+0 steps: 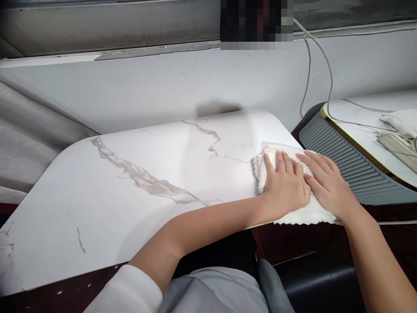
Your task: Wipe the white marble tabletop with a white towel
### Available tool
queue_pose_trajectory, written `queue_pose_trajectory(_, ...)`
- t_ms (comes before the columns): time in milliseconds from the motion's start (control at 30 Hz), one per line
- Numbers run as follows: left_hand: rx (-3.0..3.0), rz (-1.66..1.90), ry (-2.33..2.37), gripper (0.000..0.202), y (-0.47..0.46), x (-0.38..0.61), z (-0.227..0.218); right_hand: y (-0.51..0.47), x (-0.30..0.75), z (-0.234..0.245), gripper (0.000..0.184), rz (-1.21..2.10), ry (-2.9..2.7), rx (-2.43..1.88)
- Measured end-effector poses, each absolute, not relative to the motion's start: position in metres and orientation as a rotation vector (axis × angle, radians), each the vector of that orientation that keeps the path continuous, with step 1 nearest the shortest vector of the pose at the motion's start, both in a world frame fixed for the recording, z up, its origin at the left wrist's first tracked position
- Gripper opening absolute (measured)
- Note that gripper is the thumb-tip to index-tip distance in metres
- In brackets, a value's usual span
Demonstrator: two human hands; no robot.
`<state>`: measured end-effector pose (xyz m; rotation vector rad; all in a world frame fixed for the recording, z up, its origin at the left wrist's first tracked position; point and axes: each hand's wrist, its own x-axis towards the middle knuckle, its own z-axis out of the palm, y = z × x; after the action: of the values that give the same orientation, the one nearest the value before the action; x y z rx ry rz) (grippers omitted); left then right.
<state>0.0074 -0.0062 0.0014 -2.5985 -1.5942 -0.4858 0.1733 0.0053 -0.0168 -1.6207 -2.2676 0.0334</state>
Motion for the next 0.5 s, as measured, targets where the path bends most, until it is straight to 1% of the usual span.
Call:
queue_pose_trajectory(333,-2.515,-0.530,-1.756,0.054,0.076,0.003,-0.005,0.099,0.154,-0.007,0.057,0.148,-2.291,-1.733)
queue_pose_trajectory(500,-2.502,-0.587,-1.830,0.048,0.123,-0.014,-0.007,0.152,0.136,-0.010,0.055,0.080,-2.310,-1.730)
